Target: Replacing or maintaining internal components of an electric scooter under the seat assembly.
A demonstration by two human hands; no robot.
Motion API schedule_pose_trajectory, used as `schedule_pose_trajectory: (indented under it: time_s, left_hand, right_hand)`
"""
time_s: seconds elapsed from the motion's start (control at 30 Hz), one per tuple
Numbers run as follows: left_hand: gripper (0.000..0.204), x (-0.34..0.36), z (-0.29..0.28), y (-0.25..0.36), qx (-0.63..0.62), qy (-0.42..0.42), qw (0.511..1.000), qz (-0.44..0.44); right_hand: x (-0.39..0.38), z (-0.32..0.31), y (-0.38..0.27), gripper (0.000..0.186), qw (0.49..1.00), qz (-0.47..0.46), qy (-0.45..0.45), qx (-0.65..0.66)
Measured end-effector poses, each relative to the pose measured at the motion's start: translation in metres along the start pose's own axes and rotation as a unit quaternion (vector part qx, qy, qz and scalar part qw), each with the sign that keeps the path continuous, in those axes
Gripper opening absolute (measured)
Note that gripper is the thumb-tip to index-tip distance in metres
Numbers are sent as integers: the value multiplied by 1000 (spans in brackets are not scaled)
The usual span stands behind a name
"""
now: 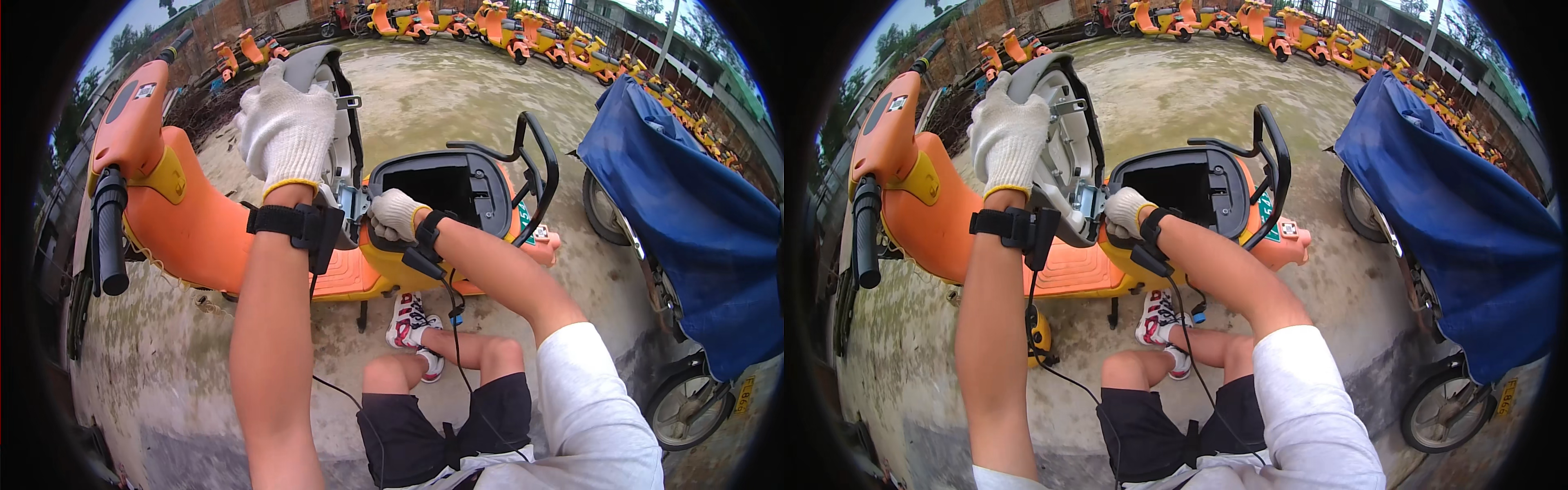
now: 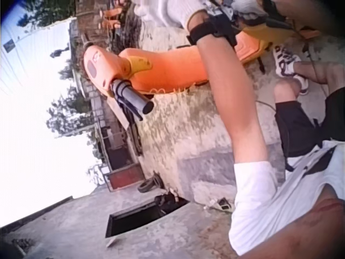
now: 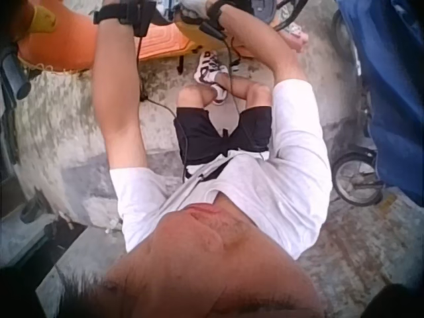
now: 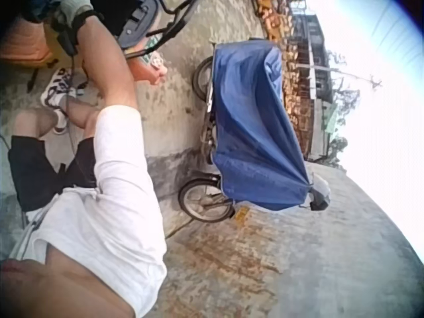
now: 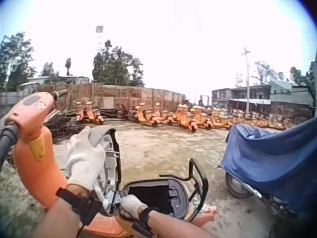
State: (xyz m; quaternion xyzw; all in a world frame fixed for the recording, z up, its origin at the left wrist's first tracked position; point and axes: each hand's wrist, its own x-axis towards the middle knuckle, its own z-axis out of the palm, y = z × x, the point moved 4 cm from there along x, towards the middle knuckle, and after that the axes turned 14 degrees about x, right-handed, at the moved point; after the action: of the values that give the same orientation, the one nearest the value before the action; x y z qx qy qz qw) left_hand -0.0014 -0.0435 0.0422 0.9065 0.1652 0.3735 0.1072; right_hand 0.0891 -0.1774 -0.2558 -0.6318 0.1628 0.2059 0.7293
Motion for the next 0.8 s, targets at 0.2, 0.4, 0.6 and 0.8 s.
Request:
schedule_pose_trajectory:
  time_s: [0.2,0.4,0.6,0.8]
  left_hand:
    - [63,10,-1,15,6,-64,998,-26]
    - [65,5,-10,14,28,-79,995,-59]
    - [61,5,-11,-6,-8,-46,998,-48]
    - [59,2,-8,-7,9,-22,999,-28]
  right_hand:
    - [-30,36,-29,12,602,-392,-50,-694]
    - [-54,5,-62,26,768,-143,-25,-624]
    - [-47,-20,-102,27,777,-119,-54,-616]
    - [7,-17,-136,31,745,-126,8,-655]
